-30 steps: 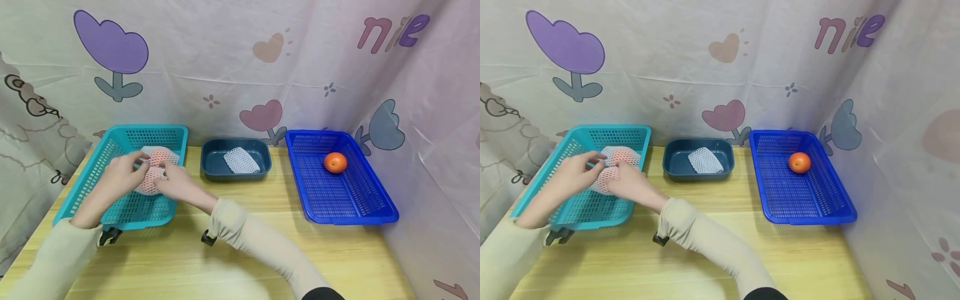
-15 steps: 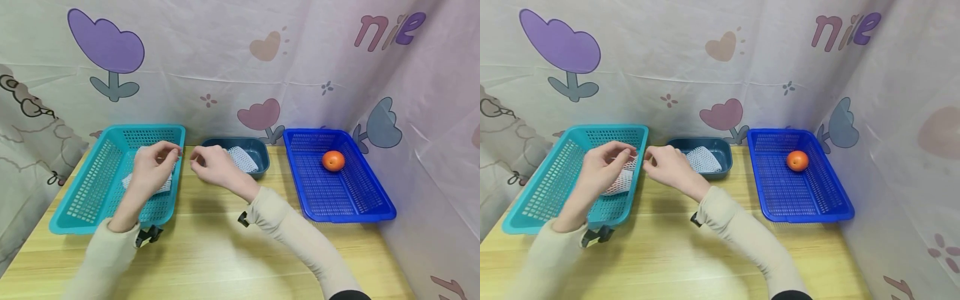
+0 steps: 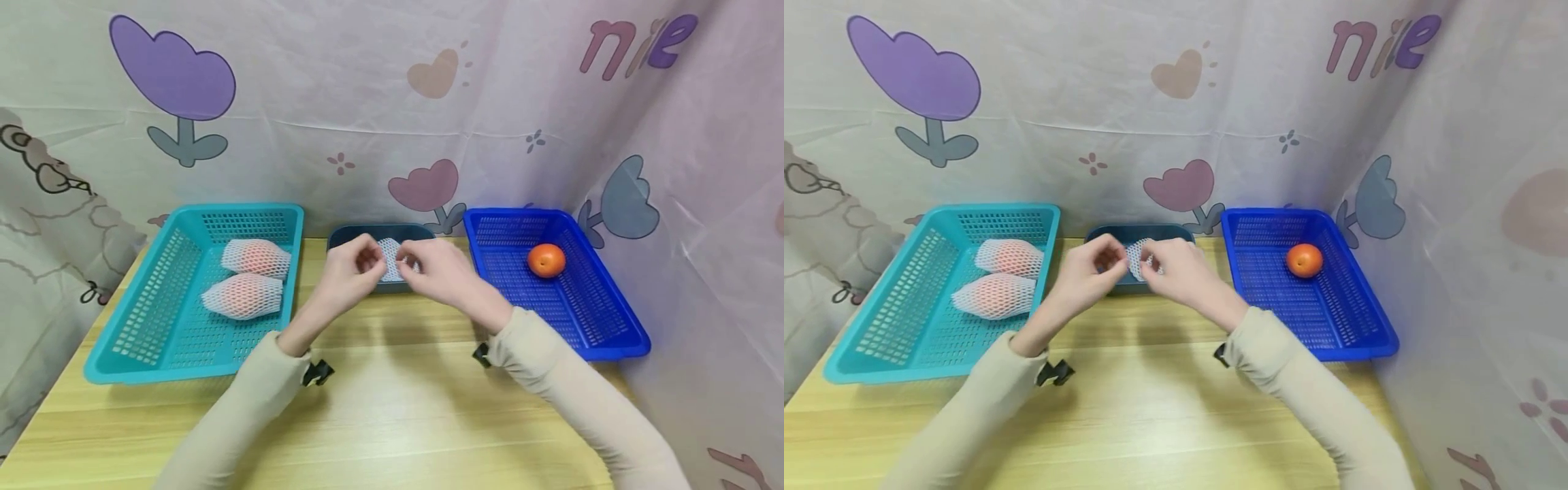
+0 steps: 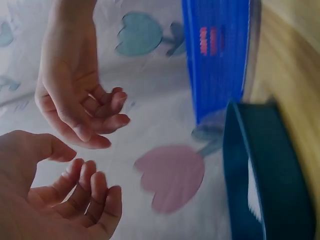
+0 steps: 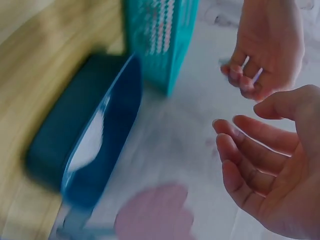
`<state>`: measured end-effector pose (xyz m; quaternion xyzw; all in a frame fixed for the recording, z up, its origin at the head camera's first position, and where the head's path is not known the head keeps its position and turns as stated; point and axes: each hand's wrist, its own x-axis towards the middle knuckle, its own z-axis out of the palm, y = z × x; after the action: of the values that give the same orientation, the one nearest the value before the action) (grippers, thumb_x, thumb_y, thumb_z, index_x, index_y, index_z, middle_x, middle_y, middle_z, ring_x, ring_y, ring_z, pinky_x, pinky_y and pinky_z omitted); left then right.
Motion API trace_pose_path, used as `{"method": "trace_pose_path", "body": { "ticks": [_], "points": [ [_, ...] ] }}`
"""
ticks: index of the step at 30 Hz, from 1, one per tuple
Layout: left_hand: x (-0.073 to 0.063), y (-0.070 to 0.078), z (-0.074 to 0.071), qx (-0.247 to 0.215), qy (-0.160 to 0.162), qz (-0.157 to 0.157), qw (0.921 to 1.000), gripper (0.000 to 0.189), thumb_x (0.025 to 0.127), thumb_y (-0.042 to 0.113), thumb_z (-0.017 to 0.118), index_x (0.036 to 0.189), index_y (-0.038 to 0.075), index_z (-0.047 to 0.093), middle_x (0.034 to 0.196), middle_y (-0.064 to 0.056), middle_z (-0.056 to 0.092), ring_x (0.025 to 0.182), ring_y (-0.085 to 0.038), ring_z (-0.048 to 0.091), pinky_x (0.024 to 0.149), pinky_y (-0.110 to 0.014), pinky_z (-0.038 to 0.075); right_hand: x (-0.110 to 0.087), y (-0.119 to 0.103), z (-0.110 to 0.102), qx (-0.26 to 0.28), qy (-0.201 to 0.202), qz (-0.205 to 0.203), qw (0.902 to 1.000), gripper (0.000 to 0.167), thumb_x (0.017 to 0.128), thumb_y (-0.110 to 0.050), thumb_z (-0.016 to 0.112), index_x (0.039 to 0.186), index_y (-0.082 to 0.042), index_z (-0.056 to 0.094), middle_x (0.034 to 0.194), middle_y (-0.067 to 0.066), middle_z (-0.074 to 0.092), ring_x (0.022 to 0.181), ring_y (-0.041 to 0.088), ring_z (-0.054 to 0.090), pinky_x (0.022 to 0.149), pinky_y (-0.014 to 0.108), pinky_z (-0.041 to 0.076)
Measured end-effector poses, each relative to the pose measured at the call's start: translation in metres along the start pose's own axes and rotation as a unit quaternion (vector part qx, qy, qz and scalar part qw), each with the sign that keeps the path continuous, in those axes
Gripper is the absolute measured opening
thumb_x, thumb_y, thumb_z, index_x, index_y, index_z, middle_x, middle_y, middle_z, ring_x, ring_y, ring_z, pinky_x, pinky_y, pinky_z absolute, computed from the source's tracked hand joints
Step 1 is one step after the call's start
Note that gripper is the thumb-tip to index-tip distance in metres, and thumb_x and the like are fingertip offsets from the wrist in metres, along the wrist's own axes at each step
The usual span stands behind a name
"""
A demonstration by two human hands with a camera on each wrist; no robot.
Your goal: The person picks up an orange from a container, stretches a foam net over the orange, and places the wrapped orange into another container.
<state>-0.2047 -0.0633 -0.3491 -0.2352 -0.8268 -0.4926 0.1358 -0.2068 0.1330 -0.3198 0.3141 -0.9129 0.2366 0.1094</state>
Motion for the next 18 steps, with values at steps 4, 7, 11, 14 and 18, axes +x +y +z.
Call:
{"method": "trace_pose_path", "body": {
  "ticks": [4,7,11,14,18],
  "points": [
    [0.023,0.009,0.031,-0.035,-0.053,-0.010,0.9979,0.018,0.085,0.007,0.067,0.102,0.008,0.063,0.086,-0.004,0.064,0.074,-0.016,0.060,0.066,-0.028,0.053,-0.019,0.033,-0.024,-0.029,0.014,0.037,0.9988,0.012,0.091,-0.016,0.064,0.095,-0.010,0.073,0.075,-0.002,0.067,0.063,0.012,0.057,0.057,0.031,0.049],
    [0.043,0.021,0.057,-0.051,-0.082,-0.023,0.9951,0.032,0.084,0.009,0.070,0.114,0.007,0.060,0.098,-0.007,0.065,0.084,-0.019,0.063,0.073,-0.028,0.054,-0.033,0.062,-0.042,-0.061,0.034,0.074,0.9948,0.012,0.092,-0.016,0.064,0.095,-0.010,0.073,0.076,0.000,0.067,0.063,0.014,0.057,0.057,0.033,0.048],
    [0.068,0.033,0.097,-0.071,-0.103,-0.044,0.9912,0.045,0.084,0.014,0.073,0.125,0.007,0.055,0.110,-0.008,0.063,0.096,-0.024,0.064,0.080,-0.026,0.053,-0.053,0.112,-0.064,-0.102,0.058,0.142,0.9829,0.016,0.093,-0.018,0.062,0.101,-0.008,0.072,0.083,0.006,0.068,0.069,0.022,0.058,0.059,0.040,0.047],
    [0.082,0.041,0.130,-0.080,-0.118,-0.069,0.9874,0.052,0.085,0.016,0.075,0.130,0.007,0.051,0.115,-0.009,0.062,0.101,-0.026,0.064,0.082,-0.027,0.052,-0.069,0.153,-0.075,-0.110,0.067,0.188,0.9736,0.021,0.094,-0.018,0.061,0.108,-0.004,0.069,0.096,0.014,0.068,0.081,0.030,0.060,0.068,0.048,0.050],
    [0.096,0.048,0.175,-0.031,-0.148,-0.093,0.9841,0.059,0.085,0.021,0.075,0.135,0.007,0.047,0.125,-0.011,0.058,0.113,-0.023,0.058,0.092,-0.030,0.050,-0.089,0.200,-0.084,-0.097,0.049,0.209,0.9719,0.032,0.091,-0.013,0.064,0.120,0.002,0.062,0.117,0.024,0.061,0.102,0.041,0.058,0.082,0.058,0.048]
  ]
}}
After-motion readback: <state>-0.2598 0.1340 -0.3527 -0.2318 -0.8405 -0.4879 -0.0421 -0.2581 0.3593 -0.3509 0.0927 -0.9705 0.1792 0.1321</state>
